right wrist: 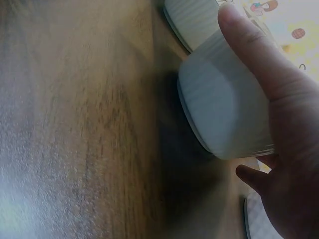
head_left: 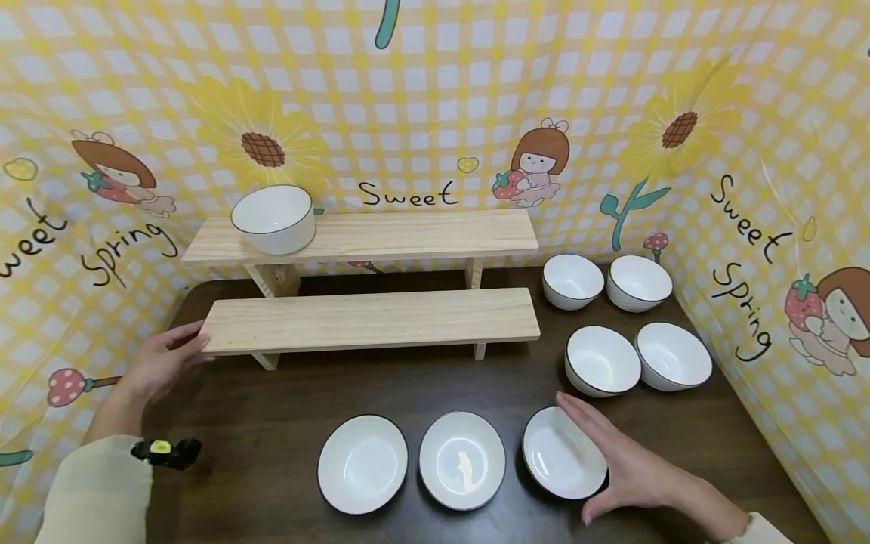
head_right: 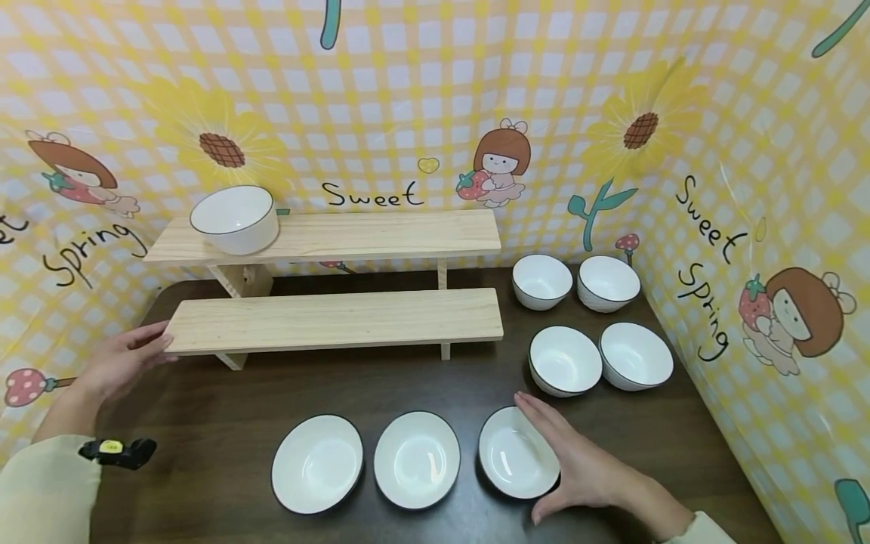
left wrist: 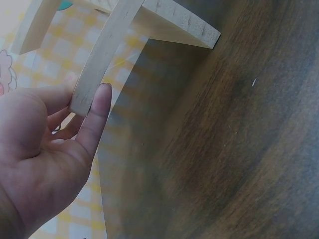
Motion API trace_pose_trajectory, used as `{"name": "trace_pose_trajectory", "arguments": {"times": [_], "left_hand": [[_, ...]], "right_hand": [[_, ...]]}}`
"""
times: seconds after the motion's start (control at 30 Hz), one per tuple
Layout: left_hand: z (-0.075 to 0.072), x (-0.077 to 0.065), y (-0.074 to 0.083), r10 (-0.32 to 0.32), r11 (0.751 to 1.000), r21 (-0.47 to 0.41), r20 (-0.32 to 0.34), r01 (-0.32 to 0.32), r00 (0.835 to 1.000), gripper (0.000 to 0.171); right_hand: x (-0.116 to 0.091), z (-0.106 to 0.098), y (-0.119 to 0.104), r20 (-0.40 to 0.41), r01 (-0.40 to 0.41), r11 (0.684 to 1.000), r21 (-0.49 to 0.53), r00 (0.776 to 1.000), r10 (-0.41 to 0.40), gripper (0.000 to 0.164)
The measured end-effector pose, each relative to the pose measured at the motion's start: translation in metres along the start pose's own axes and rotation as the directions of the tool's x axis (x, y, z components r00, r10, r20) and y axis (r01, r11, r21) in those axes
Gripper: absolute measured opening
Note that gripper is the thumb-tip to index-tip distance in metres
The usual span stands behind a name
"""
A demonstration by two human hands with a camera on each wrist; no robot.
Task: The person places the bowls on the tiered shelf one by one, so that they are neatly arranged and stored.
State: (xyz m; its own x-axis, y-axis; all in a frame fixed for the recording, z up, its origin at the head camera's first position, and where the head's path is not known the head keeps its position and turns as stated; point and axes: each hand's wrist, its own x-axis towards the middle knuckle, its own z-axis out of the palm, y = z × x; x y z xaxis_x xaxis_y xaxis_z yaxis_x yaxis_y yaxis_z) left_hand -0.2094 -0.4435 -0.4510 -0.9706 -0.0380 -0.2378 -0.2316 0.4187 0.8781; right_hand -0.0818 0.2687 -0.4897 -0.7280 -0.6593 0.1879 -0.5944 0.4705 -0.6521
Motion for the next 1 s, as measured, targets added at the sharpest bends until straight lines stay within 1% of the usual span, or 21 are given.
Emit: {"name": "trace_pose_trajectory", "arguments": {"times": [0.2, 0.33, 0.53, 0.77, 0.9, 1.0], "left_hand": [[-0.0011, -0.0007, 0.0002, 0.002, 1.0, -0.003, 0.002, -0.002, 1.0, 0.074], [-0.0022, -0.0017, 0.0004, 0.008, 1.0, -0.002, 0.008, -0.008, 1.0, 0.075], [-0.0022, -0.0023, 0.0003, 0.005, 1.0, -0.002, 0.006, -0.005, 1.0, 0.075], [-0.0034, 0.0012, -0.0014, -0.003, 1.0, 0.015, -0.005, 0.003, 1.0, 0.073], [-0.0033, 0.0011, -0.0024, -0.001, 1.0, 0.001, 0.0, 0.001, 1.0, 0.073], [-0.0027, 0.0006, -0.0032, -0.004, 1.0, 0.001, 0.002, 0.004, 1.0, 0.074]], "right_hand": [[0.0019, 0.0048, 0.0015, -0.059, 0.011, 0.999, -0.038, 0.998, -0.014, 0.142], [0.0028, 0.0076, 0.002, -0.096, 0.03, 0.997, -0.074, 0.995, -0.037, 0.136], [0.0043, 0.0093, 0.003, -0.086, 0.002, 0.997, -0.075, 0.996, -0.008, 0.133], [0.0052, 0.01, 0.0004, -0.084, -0.037, 0.996, -0.085, 0.996, 0.03, 0.134], [0.0053, 0.0091, -0.0006, -0.089, -0.039, 0.996, -0.078, 0.995, 0.032, 0.133], [0.0044, 0.01, 0.0008, -0.097, -0.012, 0.997, -0.082, 0.995, 0.004, 0.131]]}}
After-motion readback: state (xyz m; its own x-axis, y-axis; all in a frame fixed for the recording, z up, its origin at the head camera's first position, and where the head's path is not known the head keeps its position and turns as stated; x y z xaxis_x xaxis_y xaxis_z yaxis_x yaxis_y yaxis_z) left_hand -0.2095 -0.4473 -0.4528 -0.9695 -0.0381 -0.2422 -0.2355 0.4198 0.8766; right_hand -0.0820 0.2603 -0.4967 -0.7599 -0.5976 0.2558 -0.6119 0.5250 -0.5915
